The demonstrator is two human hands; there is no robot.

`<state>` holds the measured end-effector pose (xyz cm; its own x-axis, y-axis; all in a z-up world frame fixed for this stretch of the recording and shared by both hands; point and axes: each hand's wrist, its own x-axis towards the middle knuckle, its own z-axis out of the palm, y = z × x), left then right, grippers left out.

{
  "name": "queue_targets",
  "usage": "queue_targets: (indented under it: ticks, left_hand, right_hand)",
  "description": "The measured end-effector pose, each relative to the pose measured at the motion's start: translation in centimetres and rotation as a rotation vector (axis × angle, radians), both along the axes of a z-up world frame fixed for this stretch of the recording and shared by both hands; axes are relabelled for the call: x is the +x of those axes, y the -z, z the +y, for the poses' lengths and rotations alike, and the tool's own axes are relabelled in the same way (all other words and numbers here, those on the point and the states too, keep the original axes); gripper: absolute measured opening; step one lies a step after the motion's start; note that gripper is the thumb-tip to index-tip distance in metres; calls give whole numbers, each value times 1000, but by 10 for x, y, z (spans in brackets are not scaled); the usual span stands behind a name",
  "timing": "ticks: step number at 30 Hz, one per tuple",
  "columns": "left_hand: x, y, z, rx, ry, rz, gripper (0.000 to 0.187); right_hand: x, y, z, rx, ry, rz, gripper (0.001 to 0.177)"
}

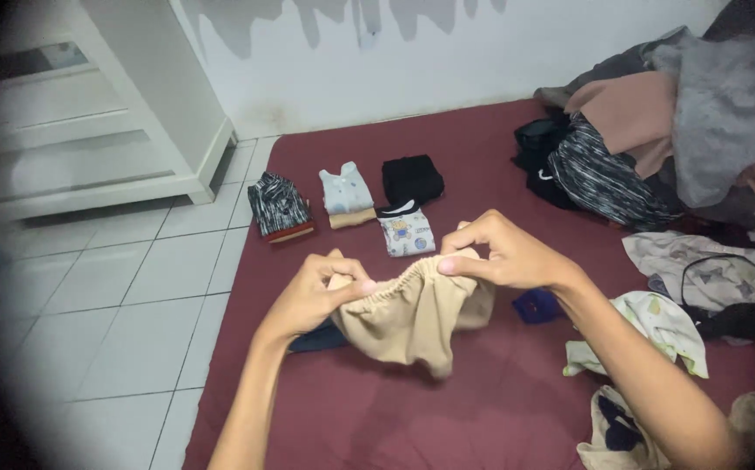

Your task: Folding several items of clothing on a bed.

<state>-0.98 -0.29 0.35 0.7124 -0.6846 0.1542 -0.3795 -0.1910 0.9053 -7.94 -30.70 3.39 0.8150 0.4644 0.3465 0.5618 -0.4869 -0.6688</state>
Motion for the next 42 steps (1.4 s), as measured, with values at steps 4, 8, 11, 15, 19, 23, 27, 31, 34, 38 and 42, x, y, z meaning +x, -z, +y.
queue_targets:
  ticks: [4,8,11,15,19,23,27,31,34,38,42]
  left_hand:
    - [13,13,13,-179,94,-26,22]
    - [6,-1,15,-488,190,332,33]
    - [7,1,19,-556,215,432,42]
    - [10,-2,25,-380,189,163,46]
    - [-10,-28,16,-122,17,-147,29]
    - [-18,-34,14,36,-86,-202,24]
    - [-18,-38,16,-60,56,-39,22]
    - [-21,-48,20,-129,170,130,17]
    - [-21,-49,19,-157,233,151,15]
    - [-21,-49,18,-182,262,133,16]
    - [-20,-49,22,-222,314,169,20]
  right_hand:
    - [6,7,-9,73,-77,60,28]
    - [10,11,-16,278,-298,184,33]
    - [6,3,-14,374,-385,157,34]
    - [-1,-2,-17,259,-217,69,23]
    - [-9,-5,-10,35,61,47,19]
    - [-17,-6,-6,-69,139,-70,26]
    - [-20,-10,-18,30,56,-175,21]
    - [-10,0,-44,248,76,148,17]
    - [0,14,-61,564,22,597,17]
    - [-4,10,-58,629,-95,755,18]
    - [-15,1,-57,516,-139,695,22]
